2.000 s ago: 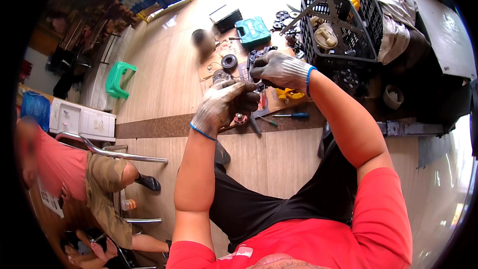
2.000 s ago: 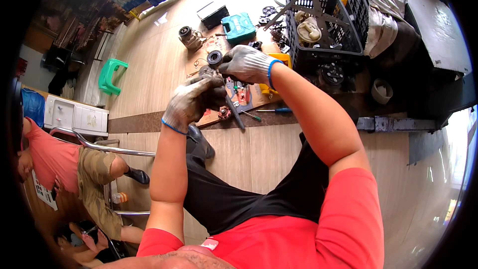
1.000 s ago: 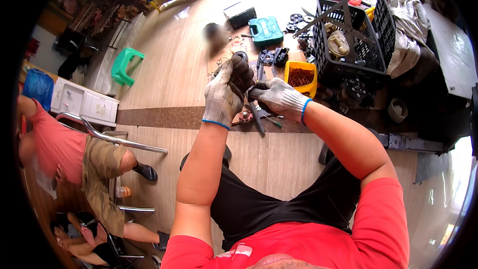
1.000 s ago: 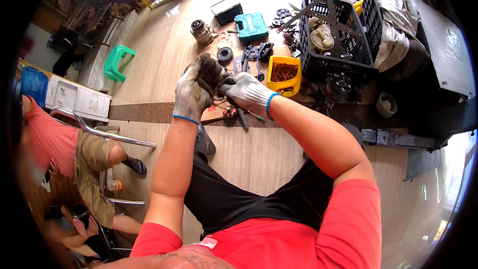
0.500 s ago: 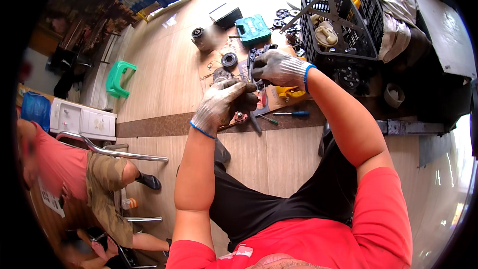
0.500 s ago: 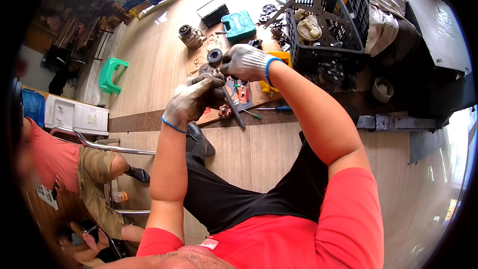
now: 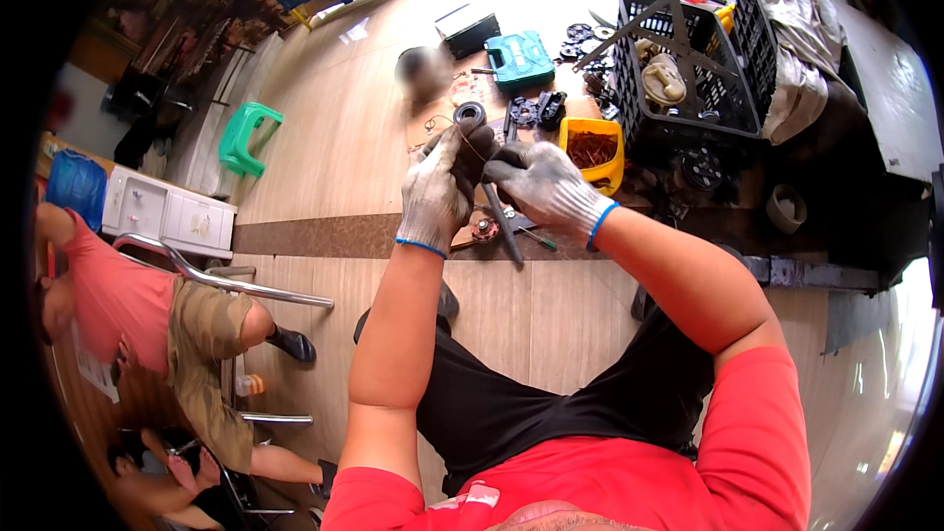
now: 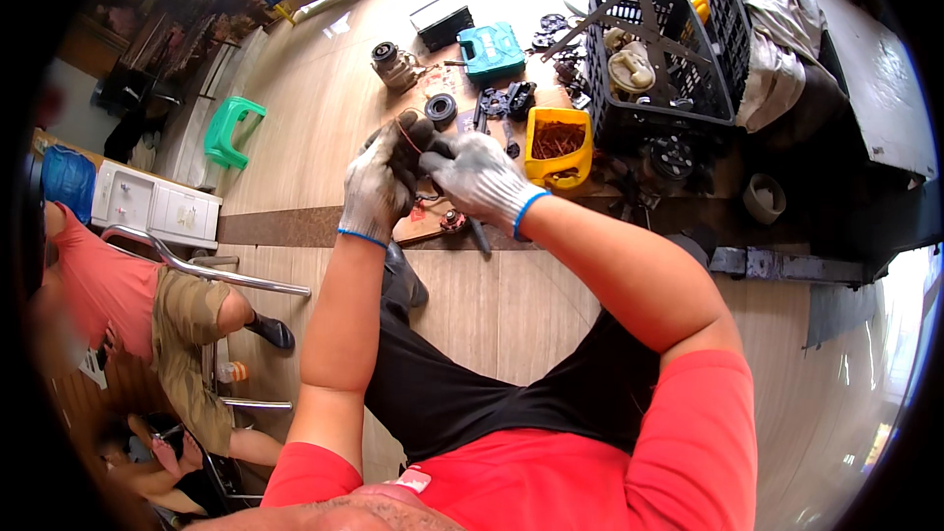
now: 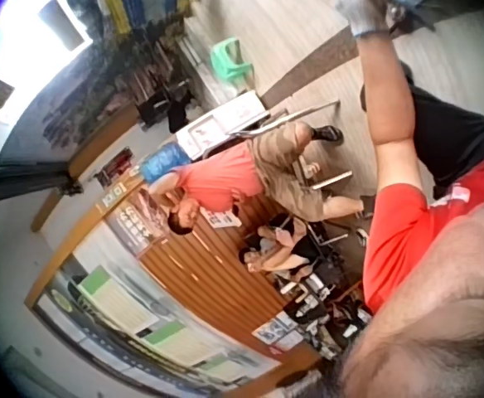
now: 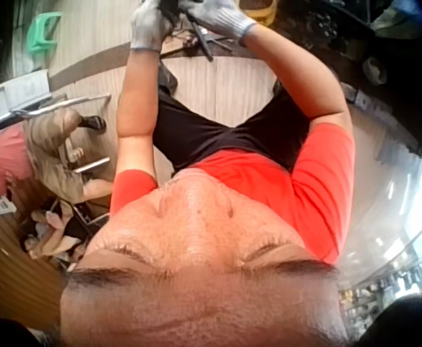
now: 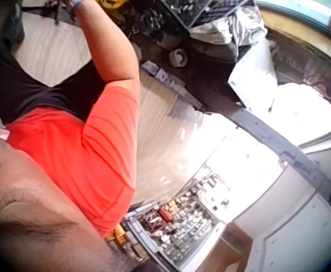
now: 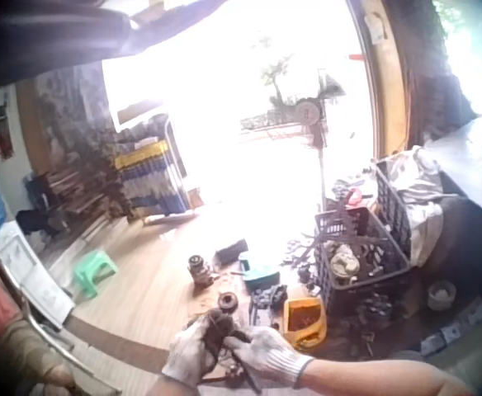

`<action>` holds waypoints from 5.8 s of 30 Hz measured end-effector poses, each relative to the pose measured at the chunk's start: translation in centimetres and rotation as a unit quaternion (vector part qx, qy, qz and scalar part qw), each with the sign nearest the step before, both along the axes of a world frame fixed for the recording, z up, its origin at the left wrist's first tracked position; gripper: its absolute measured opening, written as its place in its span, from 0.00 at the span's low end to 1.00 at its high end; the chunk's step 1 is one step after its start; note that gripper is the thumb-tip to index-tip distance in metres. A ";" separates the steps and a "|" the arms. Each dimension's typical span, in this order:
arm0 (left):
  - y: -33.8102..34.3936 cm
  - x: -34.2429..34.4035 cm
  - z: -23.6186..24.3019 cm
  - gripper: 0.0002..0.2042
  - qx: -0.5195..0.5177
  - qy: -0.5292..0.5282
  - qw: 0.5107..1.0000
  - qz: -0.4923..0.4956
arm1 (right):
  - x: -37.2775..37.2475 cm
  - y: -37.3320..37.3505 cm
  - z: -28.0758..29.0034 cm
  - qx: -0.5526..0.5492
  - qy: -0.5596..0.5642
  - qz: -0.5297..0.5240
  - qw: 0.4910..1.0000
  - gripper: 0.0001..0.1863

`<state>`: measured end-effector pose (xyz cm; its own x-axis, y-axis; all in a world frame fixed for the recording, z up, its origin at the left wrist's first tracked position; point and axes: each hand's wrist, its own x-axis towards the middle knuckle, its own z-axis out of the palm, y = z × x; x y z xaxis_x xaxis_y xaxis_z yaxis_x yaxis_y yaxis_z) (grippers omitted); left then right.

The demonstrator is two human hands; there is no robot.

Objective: The person, wearing gloves, cleans and repairs mechanical engine components using a small brush and a tool, while working on the floor of a garage.

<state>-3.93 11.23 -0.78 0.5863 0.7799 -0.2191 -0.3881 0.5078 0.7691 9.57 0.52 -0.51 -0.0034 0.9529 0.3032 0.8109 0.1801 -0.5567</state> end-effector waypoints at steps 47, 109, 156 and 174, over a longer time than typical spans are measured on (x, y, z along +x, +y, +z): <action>-1.1 -0.6 1.3 0.12 0.128 0.200 0.960 -0.150 | 4.3 2.8 -0.3 -0.030 0.034 -0.037 0.998 0.20; 0.4 -0.3 -0.5 0.12 -0.071 -0.045 0.996 0.039 | -1.6 0.5 0.6 -0.228 0.366 -0.018 0.902 0.11; 0.4 -0.5 -0.8 0.18 -0.029 -0.010 0.999 -0.020 | -0.5 1.0 -0.8 -0.189 0.264 -0.036 0.945 0.14; 0.0 -0.9 0.8 0.20 -0.091 -0.098 0.991 -0.010 | -1.7 0.7 -1.0 -0.232 0.447 -0.052 0.862 0.14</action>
<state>-4.86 11.25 0.01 0.6460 0.7257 -0.2366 -0.5090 0.6405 0.5750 7.89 1.20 -1.51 0.1275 0.9533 -0.2739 0.0182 -0.2784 -0.9603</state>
